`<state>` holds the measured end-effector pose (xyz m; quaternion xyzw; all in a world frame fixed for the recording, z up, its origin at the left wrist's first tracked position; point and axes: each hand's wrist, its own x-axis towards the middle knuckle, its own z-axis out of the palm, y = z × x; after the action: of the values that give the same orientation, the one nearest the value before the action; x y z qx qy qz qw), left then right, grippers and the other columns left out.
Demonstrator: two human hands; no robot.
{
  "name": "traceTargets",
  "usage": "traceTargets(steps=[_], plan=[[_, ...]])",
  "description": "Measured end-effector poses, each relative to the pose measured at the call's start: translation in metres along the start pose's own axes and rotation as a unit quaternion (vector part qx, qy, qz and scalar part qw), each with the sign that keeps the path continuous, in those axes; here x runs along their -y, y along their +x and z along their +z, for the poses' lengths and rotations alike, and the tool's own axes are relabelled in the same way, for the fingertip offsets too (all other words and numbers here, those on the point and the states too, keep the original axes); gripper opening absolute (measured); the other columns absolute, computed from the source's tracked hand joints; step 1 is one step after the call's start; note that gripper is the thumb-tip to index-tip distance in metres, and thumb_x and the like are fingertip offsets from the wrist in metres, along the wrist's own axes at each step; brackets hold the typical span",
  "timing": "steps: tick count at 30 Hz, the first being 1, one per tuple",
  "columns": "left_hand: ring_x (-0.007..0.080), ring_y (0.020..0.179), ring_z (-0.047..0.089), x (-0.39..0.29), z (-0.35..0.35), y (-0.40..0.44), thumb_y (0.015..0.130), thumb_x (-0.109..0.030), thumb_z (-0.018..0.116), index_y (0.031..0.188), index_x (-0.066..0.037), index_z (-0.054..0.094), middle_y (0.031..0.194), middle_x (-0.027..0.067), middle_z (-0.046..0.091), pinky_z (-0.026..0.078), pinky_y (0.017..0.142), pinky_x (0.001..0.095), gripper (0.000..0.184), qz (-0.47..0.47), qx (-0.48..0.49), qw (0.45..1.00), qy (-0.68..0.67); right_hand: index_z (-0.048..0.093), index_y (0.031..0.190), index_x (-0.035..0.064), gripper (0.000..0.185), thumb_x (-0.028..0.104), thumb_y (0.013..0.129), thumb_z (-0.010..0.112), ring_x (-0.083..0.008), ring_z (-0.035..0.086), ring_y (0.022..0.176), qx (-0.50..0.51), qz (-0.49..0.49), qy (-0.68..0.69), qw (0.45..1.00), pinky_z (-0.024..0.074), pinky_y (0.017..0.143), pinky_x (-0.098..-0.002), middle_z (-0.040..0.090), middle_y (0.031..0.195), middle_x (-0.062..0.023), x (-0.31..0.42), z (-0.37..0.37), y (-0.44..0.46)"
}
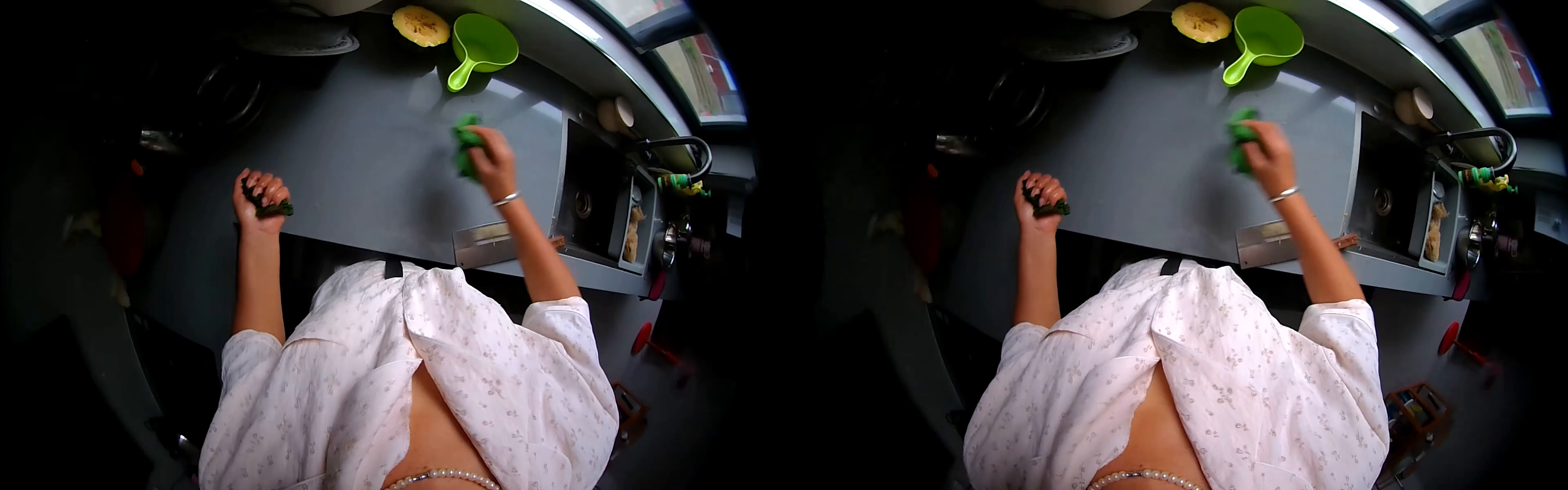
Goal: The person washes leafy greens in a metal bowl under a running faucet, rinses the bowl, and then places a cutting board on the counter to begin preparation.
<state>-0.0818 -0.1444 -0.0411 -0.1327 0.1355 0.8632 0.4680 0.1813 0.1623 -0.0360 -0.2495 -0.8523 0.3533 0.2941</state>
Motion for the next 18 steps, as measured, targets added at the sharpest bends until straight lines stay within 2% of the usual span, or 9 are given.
traceTargets(steps=[3, 4, 5, 6, 8, 10, 12, 16, 18], plan=[[0.0113, 0.039, 0.029, -0.002, -0.001, 0.001, 0.089, -0.027, 0.043, 0.057, -0.013, 0.041, 0.048, -0.0018, 0.035, 0.022, 0.040, 0.0256, 0.035, 0.016, -0.022, 1.000, -0.015, 0.061, 0.100, 0.0107, 0.034, 0.002, 0.067, 0.061, -0.0295, 0.056, 0.090, 0.126, -0.078, -0.006, 0.989, 0.0482, 0.077, -0.0376, 0.057, 0.101, -0.0101, 0.063, 0.067, -0.005], [0.0115, 0.039, 0.029, -0.003, -0.001, 0.002, 0.089, -0.027, 0.042, 0.057, -0.013, 0.041, 0.049, -0.0016, 0.036, 0.023, 0.040, 0.0258, 0.035, 0.013, -0.014, 1.000, -0.018, 0.061, 0.099, 0.0124, 0.034, 0.004, 0.066, 0.063, -0.0289, 0.056, 0.092, 0.132, -0.149, -0.014, 0.980, 0.0484, 0.077, -0.0370, 0.055, 0.105, -0.0097, 0.066, 0.101, -0.010], [0.0116, 0.039, 0.029, -0.004, -0.002, 0.002, 0.090, -0.027, 0.041, 0.058, -0.013, 0.042, 0.049, -0.0012, 0.037, 0.023, 0.040, 0.0259, 0.035, 0.009, -0.003, 1.000, -0.013, 0.062, 0.100, 0.0105, 0.031, 0.005, 0.069, 0.061, -0.0282, 0.055, 0.097, 0.188, -0.156, -0.045, 0.969, 0.0458, 0.083, -0.0355, 0.053, 0.115, -0.0104, 0.079, 0.127, -0.013], [0.0118, 0.039, 0.030, -0.005, -0.003, 0.003, 0.090, -0.027, 0.040, 0.059, -0.012, 0.042, 0.050, -0.0008, 0.037, 0.024, 0.040, 0.0260, 0.035, 0.008, 0.007, 1.000, -0.009, 0.062, 0.104, 0.0158, 0.031, 0.012, 0.073, 0.059, -0.0273, 0.051, 0.108, 0.235, -0.211, -0.048, 0.948, 0.0419, 0.091, -0.0390, 0.049, 0.125, -0.0071, 0.075, 0.156, -0.019], [0.0123, 0.038, 0.029, -0.003, 0.006, 0.000, 0.092, -0.026, 0.038, 0.059, -0.012, 0.042, 0.051, 0.0004, 0.038, 0.025, 0.039, 0.0261, 0.035, 0.011, 0.004, 1.000, 0.002, 0.061, 0.108, 0.0231, 0.031, 0.018, 0.078, 0.054, -0.0241, 0.043, 0.121, 0.252, -0.330, -0.115, 0.902, 0.0336, 0.100, -0.0449, 0.043, 0.133, -0.0021, 0.065, 0.214, -0.038], [0.0123, 0.038, 0.029, -0.003, 0.004, -0.001, 0.092, -0.026, 0.038, 0.060, -0.012, 0.042, 0.050, 0.0005, 0.038, 0.024, 0.038, 0.0265, 0.035, 0.005, -0.015, 1.000, 0.015, 0.059, 0.112, 0.0288, 0.033, 0.022, 0.080, 0.050, -0.0219, 0.036, 0.127, 0.326, -0.364, -0.099, 0.867, 0.0246, 0.105, -0.0492, 0.040, 0.137, 0.0016, 0.067, 0.222, -0.037], [0.0125, 0.037, 0.028, -0.002, 0.005, -0.002, 0.091, -0.026, 0.039, 0.059, -0.012, 0.042, 0.050, 0.0005, 0.038, 0.023, 0.037, 0.0268, 0.036, -0.006, -0.042, 0.999, 0.012, 0.059, 0.113, 0.0266, 0.034, 0.022, 0.080, 0.051, -0.0238, 0.036, 0.127, 0.332, -0.349, -0.101, 0.870, 0.0240, 0.106, -0.0468, 0.040, 0.137, 0.0012, 0.055, 0.219, -0.025], [0.0122, 0.037, 0.027, 0.002, 0.005, -0.001, 0.090, -0.025, 0.041, 0.058, -0.012, 0.041, 0.050, 0.0000, 0.037, 0.022, 0.037, 0.0264, 0.035, -0.020, -0.061, 0.998, 0.014, 0.057, 0.115, 0.0222, 0.035, 0.013, 0.084, 0.046, -0.0255, 0.037, 0.126, 0.198, -0.142, -0.186, 0.952, 0.0238, 0.107, -0.0421, 0.043, 0.133, -0.0026, -0.004, 0.168, 0.017], [0.0120, 0.038, 0.027, 0.004, 0.007, -0.002, 0.090, -0.025, 0.041, 0.058, -0.012, 0.041, 0.049, -0.0002, 0.037, 0.022, 0.037, 0.0262, 0.035, -0.021, -0.073, 0.997, 0.024, 0.059, 0.113, 0.0189, 0.033, 0.010, 0.083, 0.047, -0.0266, 0.039, 0.123, 0.093, -0.082, -0.270, 0.955, 0.0284, 0.104, -0.0417, 0.046, 0.129, -0.0049, -0.050, 0.118, 0.025]])
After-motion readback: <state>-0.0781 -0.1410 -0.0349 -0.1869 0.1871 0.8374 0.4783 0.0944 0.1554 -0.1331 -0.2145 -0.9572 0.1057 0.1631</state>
